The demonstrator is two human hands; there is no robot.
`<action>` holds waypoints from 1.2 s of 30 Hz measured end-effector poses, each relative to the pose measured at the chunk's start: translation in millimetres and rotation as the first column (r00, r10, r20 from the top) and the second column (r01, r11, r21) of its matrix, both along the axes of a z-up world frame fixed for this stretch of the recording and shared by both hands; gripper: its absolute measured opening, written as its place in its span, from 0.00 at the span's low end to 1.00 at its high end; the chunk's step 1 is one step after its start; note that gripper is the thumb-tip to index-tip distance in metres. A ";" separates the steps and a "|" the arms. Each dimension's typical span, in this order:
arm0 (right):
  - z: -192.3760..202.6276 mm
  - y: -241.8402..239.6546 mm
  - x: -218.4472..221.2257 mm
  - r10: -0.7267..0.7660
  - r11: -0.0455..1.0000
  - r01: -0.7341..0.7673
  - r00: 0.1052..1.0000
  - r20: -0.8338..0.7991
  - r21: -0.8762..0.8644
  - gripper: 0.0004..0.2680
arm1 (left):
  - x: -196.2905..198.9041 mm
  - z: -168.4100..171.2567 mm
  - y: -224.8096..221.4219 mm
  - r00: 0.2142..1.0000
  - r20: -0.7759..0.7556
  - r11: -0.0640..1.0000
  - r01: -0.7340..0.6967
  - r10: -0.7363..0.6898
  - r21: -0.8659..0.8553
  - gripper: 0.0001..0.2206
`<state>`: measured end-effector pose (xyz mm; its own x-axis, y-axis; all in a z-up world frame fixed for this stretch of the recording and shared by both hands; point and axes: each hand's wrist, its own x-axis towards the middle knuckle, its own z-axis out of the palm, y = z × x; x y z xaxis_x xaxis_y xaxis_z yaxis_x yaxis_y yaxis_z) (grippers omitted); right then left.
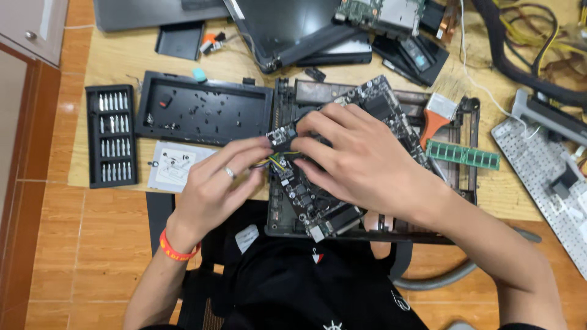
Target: The person removes a cooling fan from a motherboard, uses a brush and a thin tool to clean the processor surface, and inserts a memory module into a slot.
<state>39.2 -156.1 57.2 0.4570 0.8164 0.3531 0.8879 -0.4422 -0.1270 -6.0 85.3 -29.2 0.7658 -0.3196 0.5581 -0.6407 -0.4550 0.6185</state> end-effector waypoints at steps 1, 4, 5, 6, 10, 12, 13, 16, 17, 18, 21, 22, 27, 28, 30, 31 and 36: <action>0.1 2.0 3.8 0.003 1.000 -0.003 1.000 0.007 0.000 0.07 | 0.7 1.6 1.9 1.000 0.007 1.000 -0.003 0.003 0.000 0.13; -5.7 7.2 8.1 -0.006 0.995 0.004 1.000 -0.026 -0.100 0.11 | -0.7 3.4 8.1 1.000 0.004 0.998 -0.023 0.023 -0.059 0.11; -8.4 9.1 8.9 -0.019 0.990 0.014 0.999 -0.037 -0.142 0.11 | -0.1 3.0 8.6 0.999 -0.031 0.997 -0.030 0.028 -0.072 0.11; -10.9 11.0 9.8 -0.032 0.983 0.023 0.998 -0.047 -0.184 0.11 | 0.8 2.4 9.0 0.997 -0.067 0.996 -0.038 0.032 -0.085 0.11; -20.0 20.5 8.1 -0.103 0.963 0.087 0.993 -0.050 -0.255 0.09 | 1.8 -3.2 5.5 0.994 -0.108 0.995 -0.037 0.026 -0.097 0.11; -20.5 22.5 7.9 -0.088 0.974 0.078 0.995 -0.042 -0.213 0.09 | 2.5 -5.5 3.8 0.995 -0.101 0.997 -0.020 0.011 -0.080 0.14; -19.9 23.1 7.4 -0.089 0.974 0.079 0.995 -0.040 -0.212 0.09 | 2.3 -6.3 2.4 0.995 -0.098 0.997 -0.018 0.011 -0.080 0.14; -16.9 25.4 5.3 -0.108 0.948 0.076 0.990 -0.089 -0.310 0.05 | 3.6 -9.8 -2.3 0.997 -0.076 0.995 0.026 -0.033 -0.092 0.18; -16.1 26.5 4.4 -0.092 0.955 0.067 0.993 -0.075 -0.288 0.05 | 4.5 -11.4 -3.6 0.994 -0.095 0.995 0.055 -0.062 -0.078 0.20; -15.2 27.4 3.4 -0.077 0.962 0.058 0.995 -0.062 -0.265 0.05 | 5.3 -12.9 -4.4 0.989 -0.115 0.994 0.083 -0.090 -0.065 0.22; -12.7 27.7 -1.8 -0.059 0.919 0.063 0.998 0.022 -0.388 0.07 | 5.6 -17.0 -5.2 0.988 -0.122 0.993 0.086 -0.096 -0.082 0.22; -13.1 27.0 -3.0 -0.057 0.919 0.060 0.998 0.021 -0.390 0.07 | 6.7 -18.8 -5.2 0.988 -0.123 0.993 0.084 -0.094 -0.084 0.22; -23.7 17.2 0.3 -0.123 0.931 0.023 0.960 -0.253 -0.363 0.09 | 8.4 -25.5 -7.3 0.994 -0.072 0.996 0.083 -0.085 -0.024 0.15; -23.2 8.7 2.0 -0.124 0.931 0.024 0.959 -0.254 -0.364 0.09 | 9.0 -26.0 -7.2 0.994 -0.073 0.996 0.085 -0.086 -0.025 0.15; -18.3 -12.4 4.0 0.036 0.976 -0.026 0.998 0.043 -0.214 0.32 | 9.2 -26.4 -6.6 0.991 -0.111 0.997 0.072 -0.074 -0.024 0.15; -14.9 -21.1 6.6 0.036 0.977 -0.025 0.998 0.046 -0.211 0.32 | 9.8 -26.0 -6.6 0.991 -0.109 0.997 0.073 -0.074 -0.020 0.15; -10.3 -39.7 11.7 -0.094 0.925 -0.040 0.940 -0.329 -0.377 0.42 | 10.1 -22.7 -8.5 0.986 -0.147 0.996 0.076 -0.081 -0.037 0.14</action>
<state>50.9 -195.8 47.0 0.5172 0.8422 -0.1523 0.8086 -0.5391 -0.2355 4.1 76.7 -51.9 0.8141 -0.3664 0.4505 -0.5736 -0.3859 0.7225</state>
